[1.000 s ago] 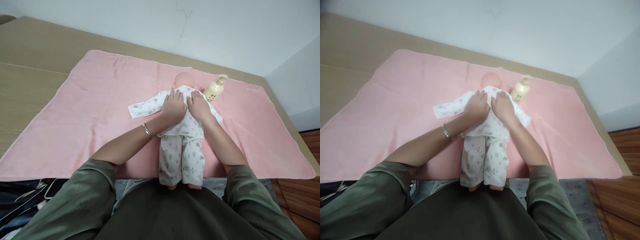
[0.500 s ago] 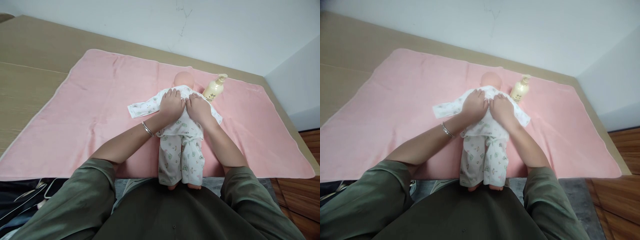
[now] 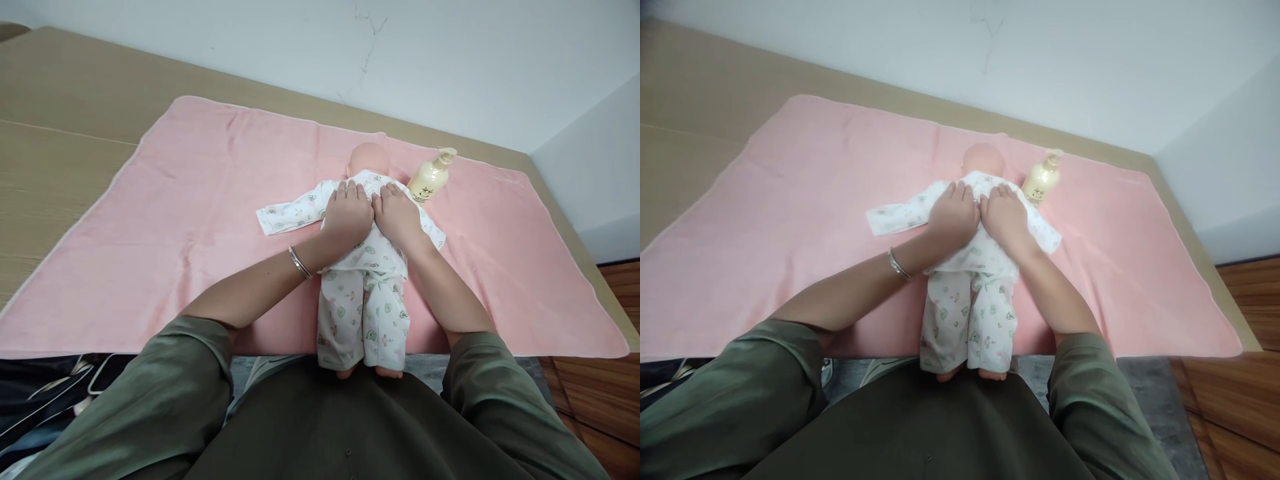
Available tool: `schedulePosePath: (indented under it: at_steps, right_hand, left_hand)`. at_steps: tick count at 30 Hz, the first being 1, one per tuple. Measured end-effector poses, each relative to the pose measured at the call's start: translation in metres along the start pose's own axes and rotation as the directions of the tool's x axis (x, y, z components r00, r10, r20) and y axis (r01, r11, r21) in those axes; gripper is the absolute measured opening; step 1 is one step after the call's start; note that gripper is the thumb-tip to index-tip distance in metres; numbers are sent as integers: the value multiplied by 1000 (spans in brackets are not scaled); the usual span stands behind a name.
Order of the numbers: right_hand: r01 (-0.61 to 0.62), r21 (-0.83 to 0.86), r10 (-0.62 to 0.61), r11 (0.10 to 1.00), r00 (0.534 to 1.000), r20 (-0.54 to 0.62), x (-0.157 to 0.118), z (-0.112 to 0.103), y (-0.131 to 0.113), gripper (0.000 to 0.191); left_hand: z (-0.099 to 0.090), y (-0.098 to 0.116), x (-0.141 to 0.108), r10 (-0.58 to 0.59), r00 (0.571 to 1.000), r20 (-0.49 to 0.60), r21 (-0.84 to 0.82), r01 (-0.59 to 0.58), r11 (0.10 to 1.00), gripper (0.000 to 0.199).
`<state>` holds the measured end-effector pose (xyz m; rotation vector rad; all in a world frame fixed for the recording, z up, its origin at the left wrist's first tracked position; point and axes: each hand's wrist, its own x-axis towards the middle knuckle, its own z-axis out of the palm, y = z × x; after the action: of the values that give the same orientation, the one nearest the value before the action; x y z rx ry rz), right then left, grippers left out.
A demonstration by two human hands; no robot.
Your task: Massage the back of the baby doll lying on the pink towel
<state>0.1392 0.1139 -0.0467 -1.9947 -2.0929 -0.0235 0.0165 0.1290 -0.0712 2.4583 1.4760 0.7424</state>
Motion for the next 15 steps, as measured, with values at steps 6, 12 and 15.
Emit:
schedulePosePath:
  at_steps: [6, 12, 15]
  right_hand:
    - [10, 2, -10, 1000, 1000, -11, 0, 3, 2, 51]
    - [3, 15, -3, 1000, 1000, 6, 0, 2, 0, 52]
    - [-8, 6, 8, 1000, 1000, 30, -1, -1, -3, 53]
  left_hand:
    - [1, 3, -1, -28, 1000, 14, -26, 28, 999, 57]
    - [3, 1, 0, -19, 1000, -1, -36, 19, 999, 57]
    - [4, 0, 0, -2, 1000, 6, -9, 2, 1000, 58]
